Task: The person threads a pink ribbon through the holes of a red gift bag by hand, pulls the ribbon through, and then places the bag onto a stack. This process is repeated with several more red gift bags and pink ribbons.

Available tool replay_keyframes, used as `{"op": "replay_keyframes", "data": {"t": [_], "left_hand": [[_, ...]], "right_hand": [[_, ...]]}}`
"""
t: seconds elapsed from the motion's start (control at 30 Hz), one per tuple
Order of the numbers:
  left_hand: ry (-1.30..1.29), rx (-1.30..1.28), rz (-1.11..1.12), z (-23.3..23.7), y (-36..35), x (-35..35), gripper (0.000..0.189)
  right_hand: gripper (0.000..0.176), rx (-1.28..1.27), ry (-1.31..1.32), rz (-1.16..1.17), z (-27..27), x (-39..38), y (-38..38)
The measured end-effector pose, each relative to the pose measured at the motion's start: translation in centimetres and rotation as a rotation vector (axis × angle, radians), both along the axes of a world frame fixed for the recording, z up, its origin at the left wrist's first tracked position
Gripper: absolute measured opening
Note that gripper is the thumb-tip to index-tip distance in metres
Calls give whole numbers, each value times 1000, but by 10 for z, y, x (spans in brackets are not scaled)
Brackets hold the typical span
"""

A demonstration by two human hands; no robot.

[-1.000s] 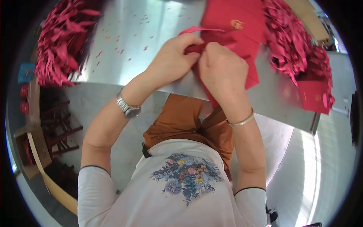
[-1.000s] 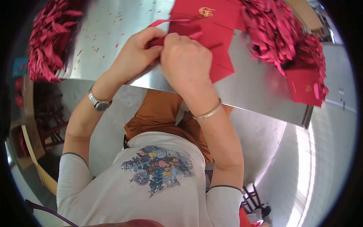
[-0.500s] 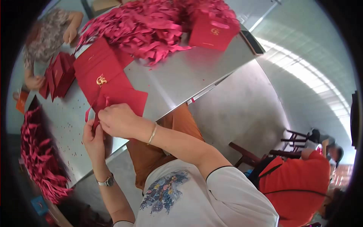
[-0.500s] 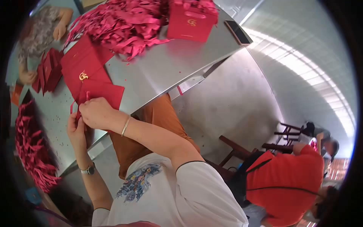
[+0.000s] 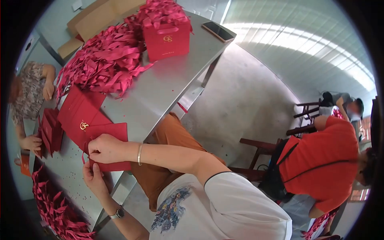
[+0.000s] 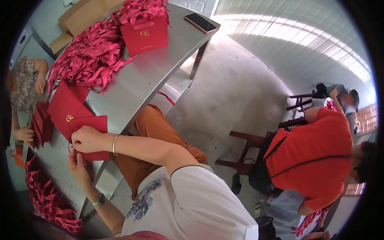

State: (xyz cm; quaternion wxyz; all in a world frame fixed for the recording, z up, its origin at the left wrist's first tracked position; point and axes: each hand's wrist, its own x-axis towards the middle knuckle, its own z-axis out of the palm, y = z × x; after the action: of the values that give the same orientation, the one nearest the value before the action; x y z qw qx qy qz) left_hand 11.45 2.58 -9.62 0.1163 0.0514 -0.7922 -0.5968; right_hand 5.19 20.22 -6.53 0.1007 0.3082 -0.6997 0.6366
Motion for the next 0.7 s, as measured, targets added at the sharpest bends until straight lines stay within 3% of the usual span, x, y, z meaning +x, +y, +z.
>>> {"op": "replay_keyframes", "data": {"t": [0.2, 0.33, 0.43, 0.5, 0.53, 0.6, 0.7], "left_hand": [[3, 17, -53, -6, -5, -4, 15], [3, 28, -46, -7, -6, -4, 18], [4, -29, -29, -4, -4, -3, 19], [8, -26, -37, -4, -5, -4, 20], [-10, 46, -55, -21, -23, -10, 23], [-30, 270, -13, -5, 4, -3, 28], [-50, 243, -9, -6, 0, -9, 29]], "right_hand": [[10, 85, 140, -241, -1, -3, 46], [14, -190, -293, -206, -12, -9, 67], [16, -242, -334, -222, -13, -11, 66], [15, -174, -265, -274, -14, -10, 60], [15, -95, -192, -326, -16, -10, 60], [15, -81, -22, -382, -25, -13, 55], [15, 6, -75, -463, -22, -12, 55]]}}
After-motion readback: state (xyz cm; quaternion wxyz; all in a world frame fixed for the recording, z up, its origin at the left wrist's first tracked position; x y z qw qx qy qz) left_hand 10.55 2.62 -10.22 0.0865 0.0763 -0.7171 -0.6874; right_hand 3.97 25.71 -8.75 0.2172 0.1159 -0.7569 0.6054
